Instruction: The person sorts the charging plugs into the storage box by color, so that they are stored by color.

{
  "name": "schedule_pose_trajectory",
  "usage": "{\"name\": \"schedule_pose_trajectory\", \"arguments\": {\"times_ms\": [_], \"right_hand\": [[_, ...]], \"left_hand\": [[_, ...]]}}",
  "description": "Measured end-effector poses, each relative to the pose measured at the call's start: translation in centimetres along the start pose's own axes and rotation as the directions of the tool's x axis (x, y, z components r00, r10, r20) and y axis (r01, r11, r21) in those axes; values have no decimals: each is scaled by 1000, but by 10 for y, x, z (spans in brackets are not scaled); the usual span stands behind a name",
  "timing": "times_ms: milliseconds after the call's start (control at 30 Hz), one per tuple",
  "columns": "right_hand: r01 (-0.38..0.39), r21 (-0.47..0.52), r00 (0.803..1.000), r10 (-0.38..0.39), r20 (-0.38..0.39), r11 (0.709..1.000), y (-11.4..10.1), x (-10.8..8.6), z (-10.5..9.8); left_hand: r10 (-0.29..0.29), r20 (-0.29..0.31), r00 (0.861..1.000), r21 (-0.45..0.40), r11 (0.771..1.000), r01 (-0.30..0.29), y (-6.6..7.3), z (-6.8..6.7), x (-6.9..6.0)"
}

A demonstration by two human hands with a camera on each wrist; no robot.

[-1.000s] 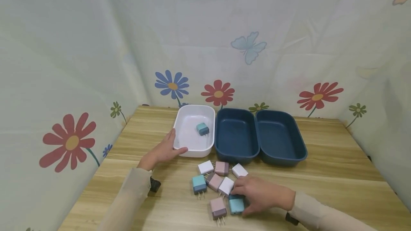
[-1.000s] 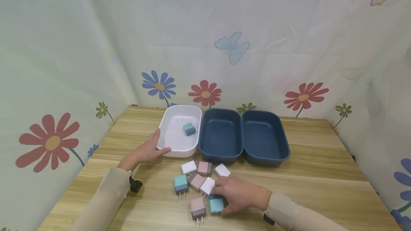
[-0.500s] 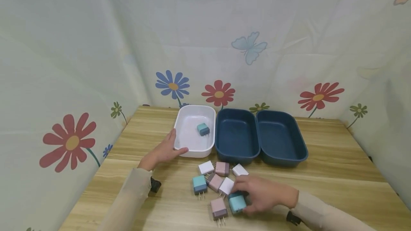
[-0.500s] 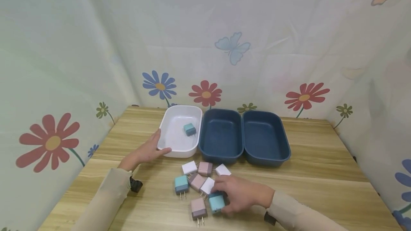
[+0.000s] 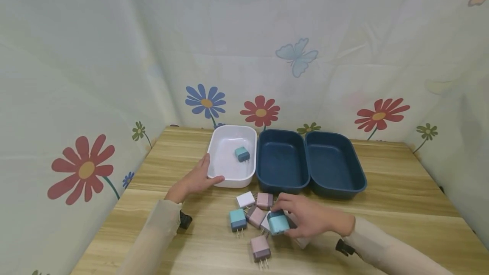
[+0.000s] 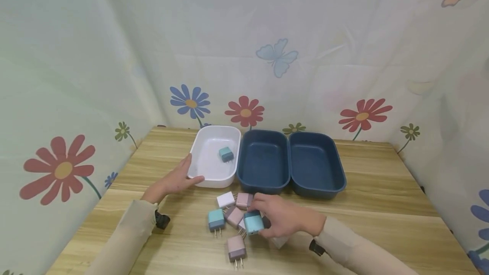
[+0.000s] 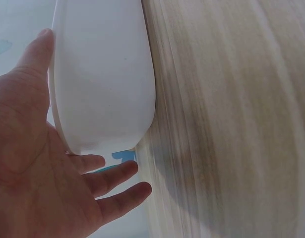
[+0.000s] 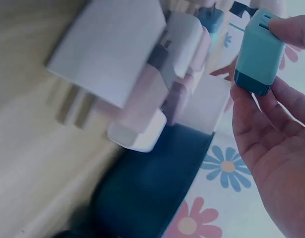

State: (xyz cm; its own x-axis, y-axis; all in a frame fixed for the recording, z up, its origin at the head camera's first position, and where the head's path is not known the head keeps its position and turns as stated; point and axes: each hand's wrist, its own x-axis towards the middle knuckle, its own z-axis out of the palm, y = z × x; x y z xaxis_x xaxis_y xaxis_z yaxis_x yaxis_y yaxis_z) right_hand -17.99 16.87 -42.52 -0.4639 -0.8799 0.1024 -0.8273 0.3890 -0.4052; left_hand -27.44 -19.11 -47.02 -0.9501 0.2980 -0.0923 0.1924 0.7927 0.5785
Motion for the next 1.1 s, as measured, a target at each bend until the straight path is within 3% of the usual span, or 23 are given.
{"name": "schedule_pose_trajectory", "arguments": {"times_ms": [433,1100], "right_hand": [[-86,40,996,87,-20,995,6,14,-21],[-65,24,994,67,-87,998,17,28,-29]], "left_hand": [[7,-4,1000,3,1000,-7,1,-1,-1],[4,-3,1000,15,1000,-4,-2,1,1]]}}
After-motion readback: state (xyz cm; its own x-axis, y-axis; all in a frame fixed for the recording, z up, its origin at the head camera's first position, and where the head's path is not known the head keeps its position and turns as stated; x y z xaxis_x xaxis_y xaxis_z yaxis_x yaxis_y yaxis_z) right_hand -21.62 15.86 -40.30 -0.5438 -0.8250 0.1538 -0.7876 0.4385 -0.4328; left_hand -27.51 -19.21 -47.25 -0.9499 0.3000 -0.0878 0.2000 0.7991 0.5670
